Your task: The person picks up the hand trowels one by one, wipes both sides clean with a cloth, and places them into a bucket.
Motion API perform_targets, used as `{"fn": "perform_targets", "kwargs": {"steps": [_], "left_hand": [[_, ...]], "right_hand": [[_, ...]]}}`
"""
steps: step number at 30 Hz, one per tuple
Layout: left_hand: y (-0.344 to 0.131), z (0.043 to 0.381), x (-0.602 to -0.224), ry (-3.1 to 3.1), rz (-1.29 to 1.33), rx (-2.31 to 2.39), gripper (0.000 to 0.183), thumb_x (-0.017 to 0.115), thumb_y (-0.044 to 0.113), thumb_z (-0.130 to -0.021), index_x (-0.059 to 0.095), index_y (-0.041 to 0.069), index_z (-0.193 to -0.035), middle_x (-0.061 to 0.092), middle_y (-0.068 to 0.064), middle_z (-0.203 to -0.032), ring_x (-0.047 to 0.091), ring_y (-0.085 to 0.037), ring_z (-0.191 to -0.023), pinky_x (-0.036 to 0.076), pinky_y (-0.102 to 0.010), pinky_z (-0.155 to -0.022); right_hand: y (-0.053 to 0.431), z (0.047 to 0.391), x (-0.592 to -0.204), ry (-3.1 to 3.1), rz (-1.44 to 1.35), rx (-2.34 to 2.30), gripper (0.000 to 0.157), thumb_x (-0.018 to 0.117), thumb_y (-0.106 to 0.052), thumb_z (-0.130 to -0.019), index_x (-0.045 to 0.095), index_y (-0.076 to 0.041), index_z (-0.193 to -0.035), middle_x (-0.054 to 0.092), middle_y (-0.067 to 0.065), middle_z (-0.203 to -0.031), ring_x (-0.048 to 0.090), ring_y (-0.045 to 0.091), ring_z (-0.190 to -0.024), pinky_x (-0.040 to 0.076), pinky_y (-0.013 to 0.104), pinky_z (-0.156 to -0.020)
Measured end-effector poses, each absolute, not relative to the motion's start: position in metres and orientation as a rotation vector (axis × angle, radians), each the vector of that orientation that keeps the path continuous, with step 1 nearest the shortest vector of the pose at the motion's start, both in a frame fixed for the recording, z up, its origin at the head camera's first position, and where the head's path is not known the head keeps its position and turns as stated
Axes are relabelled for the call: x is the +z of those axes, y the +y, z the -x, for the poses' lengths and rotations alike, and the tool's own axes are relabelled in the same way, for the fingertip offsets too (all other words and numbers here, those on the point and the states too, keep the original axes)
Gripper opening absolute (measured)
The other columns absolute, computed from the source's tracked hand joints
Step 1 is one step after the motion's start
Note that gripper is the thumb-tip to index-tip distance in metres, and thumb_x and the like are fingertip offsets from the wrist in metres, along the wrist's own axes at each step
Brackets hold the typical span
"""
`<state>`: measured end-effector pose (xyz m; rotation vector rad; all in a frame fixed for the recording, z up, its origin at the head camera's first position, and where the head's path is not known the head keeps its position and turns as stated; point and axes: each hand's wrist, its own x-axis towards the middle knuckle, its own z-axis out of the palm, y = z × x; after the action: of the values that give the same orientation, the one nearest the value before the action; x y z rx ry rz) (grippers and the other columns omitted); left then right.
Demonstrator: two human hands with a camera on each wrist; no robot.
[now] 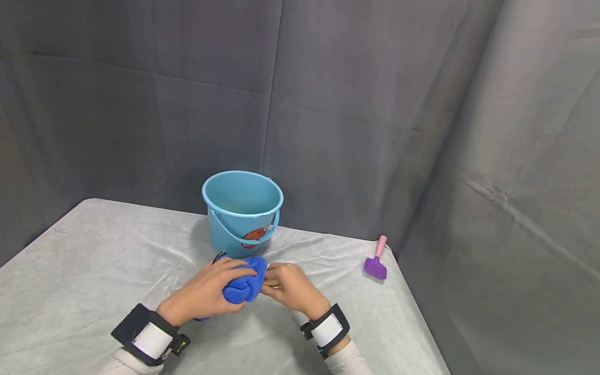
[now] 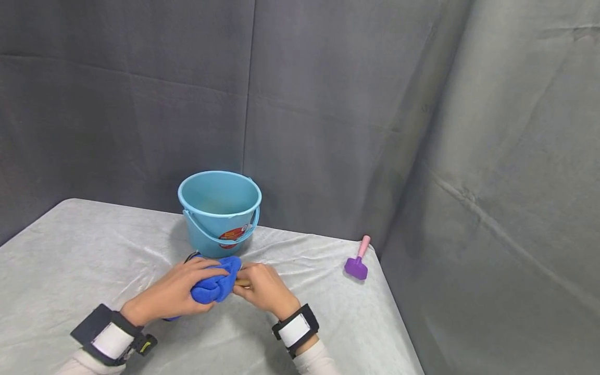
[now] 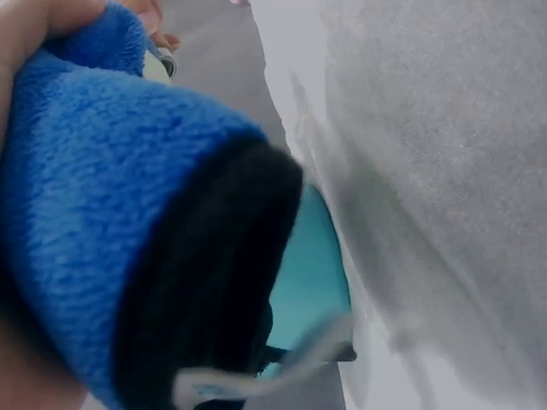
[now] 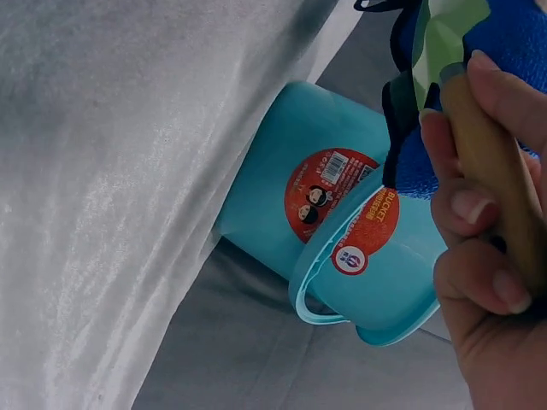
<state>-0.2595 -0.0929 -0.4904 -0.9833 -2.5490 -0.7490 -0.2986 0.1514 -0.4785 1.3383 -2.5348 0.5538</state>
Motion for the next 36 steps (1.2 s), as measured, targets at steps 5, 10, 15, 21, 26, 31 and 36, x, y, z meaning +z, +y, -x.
{"fn": "perform_targets", "kwargs": {"steps": [5, 10, 15, 21, 26, 31, 36], "left_hand": [[-0.092, 0.26, -0.491, -2.538, 0.962, -0.698, 0.06, 0.086, 0.031, -0.071, 0.069, 0.019, -0.127, 0.066, 0.001, -0.126, 0.059, -0.024, -0.117, 0.049, -0.052, -0.091], [-0.095, 0.26, -0.49, -2.565, 0.958, -0.657, 0.06, 0.089, 0.031, -0.067, 0.071, 0.018, -0.123, 0.066, -0.002, -0.122, 0.061, -0.025, -0.112, 0.052, -0.051, -0.089], [-0.097, 0.258, -0.489, -2.597, 0.941, -0.642, 0.06, 0.09, 0.029, -0.067, 0.071, 0.019, -0.123, 0.066, -0.002, -0.122, 0.06, -0.026, -0.112, 0.052, -0.052, -0.089], [-0.103, 0.258, -0.488, -2.616, 0.912, -0.624, 0.061, 0.091, 0.028, -0.066, 0.072, 0.019, -0.122, 0.066, -0.004, -0.122, 0.06, -0.028, -0.112, 0.053, -0.052, -0.089], [-0.112, 0.258, -0.486, -2.652, 0.869, -0.59, 0.062, 0.093, 0.029, -0.064, 0.073, 0.018, -0.121, 0.065, -0.006, -0.122, 0.061, -0.03, -0.109, 0.054, -0.052, -0.084], [-0.12, 0.26, -0.484, -2.671, 0.843, -0.589, 0.061, 0.094, 0.027, -0.063, 0.074, 0.02, -0.121, 0.064, -0.007, -0.121, 0.06, -0.03, -0.104, 0.055, -0.052, -0.079], [-0.124, 0.263, -0.485, -2.648, 0.846, -0.607, 0.058, 0.094, 0.023, -0.065, 0.074, 0.02, -0.119, 0.065, -0.007, -0.118, 0.061, -0.029, -0.101, 0.054, -0.05, -0.082]], "right_hand": [[0.153, 0.299, -0.479, -2.509, -1.356, 0.552, 0.009, 0.074, -0.026, -0.094, 0.078, -0.021, -0.1, 0.071, -0.01, -0.089, 0.065, -0.001, -0.082, 0.046, 0.013, -0.068], [0.151, 0.3, -0.48, -2.477, -1.384, 0.549, 0.012, 0.073, -0.028, -0.095, 0.079, -0.019, -0.099, 0.07, -0.009, -0.086, 0.059, -0.002, -0.077, 0.041, 0.011, -0.065], [0.152, 0.301, -0.48, -2.479, -1.364, 0.526, 0.022, 0.072, -0.031, -0.095, 0.08, -0.019, -0.111, 0.074, -0.008, -0.094, 0.064, -0.001, -0.081, 0.046, 0.012, -0.068], [0.155, 0.299, -0.477, -2.479, -1.312, 0.461, 0.018, 0.075, -0.03, -0.093, 0.08, -0.019, -0.107, 0.074, -0.009, -0.091, 0.062, -0.001, -0.076, 0.046, 0.014, -0.065], [0.16, 0.298, -0.475, -2.473, -1.276, 0.458, 0.013, 0.077, -0.027, -0.091, 0.08, -0.019, -0.101, 0.071, -0.009, -0.086, 0.059, 0.0, -0.072, 0.044, 0.015, -0.062], [0.164, 0.3, -0.473, -2.465, -1.256, 0.457, 0.015, 0.077, -0.028, -0.092, 0.081, -0.019, -0.102, 0.071, -0.009, -0.086, 0.061, 0.002, -0.075, 0.048, 0.018, -0.064], [0.167, 0.301, -0.471, -2.488, -1.236, 0.463, 0.018, 0.077, -0.029, -0.091, 0.081, -0.018, -0.104, 0.072, -0.009, -0.087, 0.06, 0.0, -0.074, 0.046, 0.017, -0.063]]}}
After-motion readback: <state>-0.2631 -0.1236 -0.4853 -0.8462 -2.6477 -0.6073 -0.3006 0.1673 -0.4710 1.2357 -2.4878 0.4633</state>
